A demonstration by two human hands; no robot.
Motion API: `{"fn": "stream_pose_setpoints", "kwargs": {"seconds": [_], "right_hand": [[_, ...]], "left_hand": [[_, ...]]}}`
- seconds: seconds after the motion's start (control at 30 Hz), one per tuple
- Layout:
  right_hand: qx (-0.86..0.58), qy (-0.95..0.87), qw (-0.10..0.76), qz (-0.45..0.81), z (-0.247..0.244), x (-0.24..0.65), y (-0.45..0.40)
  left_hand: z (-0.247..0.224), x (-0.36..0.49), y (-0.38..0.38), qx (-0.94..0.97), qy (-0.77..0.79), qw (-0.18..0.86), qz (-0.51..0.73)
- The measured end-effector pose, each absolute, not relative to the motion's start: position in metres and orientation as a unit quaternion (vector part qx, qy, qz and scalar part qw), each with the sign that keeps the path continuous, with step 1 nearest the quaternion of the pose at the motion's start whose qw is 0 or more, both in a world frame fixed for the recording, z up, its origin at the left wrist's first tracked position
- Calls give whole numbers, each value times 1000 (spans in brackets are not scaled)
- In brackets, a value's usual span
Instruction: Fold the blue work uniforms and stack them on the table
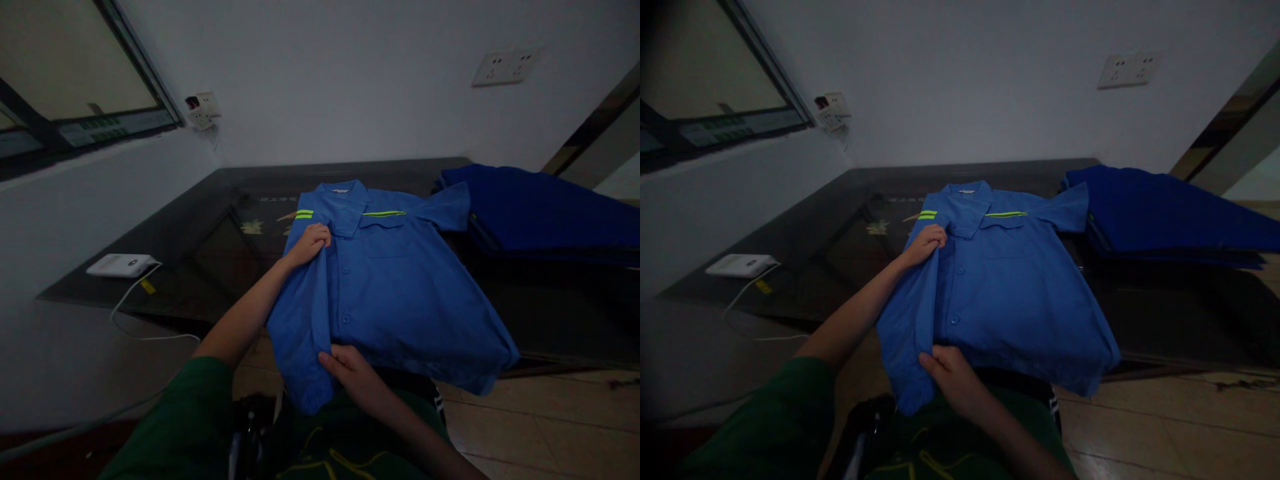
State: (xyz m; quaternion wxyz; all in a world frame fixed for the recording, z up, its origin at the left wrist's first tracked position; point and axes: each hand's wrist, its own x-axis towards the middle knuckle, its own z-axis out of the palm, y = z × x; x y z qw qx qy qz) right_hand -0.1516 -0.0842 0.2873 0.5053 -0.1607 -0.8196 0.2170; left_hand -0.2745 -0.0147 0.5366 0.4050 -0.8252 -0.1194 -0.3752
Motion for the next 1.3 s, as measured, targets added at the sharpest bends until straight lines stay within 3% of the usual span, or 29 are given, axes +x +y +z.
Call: {"fn": "stream_pose_setpoints", "kwargs": {"seconds": [0.3, 0.47, 0.6, 0.9, 1.3], "right_hand": [[-269, -761, 568, 164, 264, -142, -61], [-260, -768, 569, 134, 259, -142, -52], [-232, -765, 590, 113, 261, -147, -48], [-301, -776, 550, 67, 256, -142, -15], [-303, -774, 555, 43, 256, -143, -7]], "left_hand": [[520, -253, 2, -817, -139, 464, -312], [517, -257, 5, -782, -143, 463, -392], [520, -261, 11, -752, -245, 444, -421], [531, -254, 17, -762, -378, 407, -333], [542, -245, 27, -747, -392, 385, -374]]}}
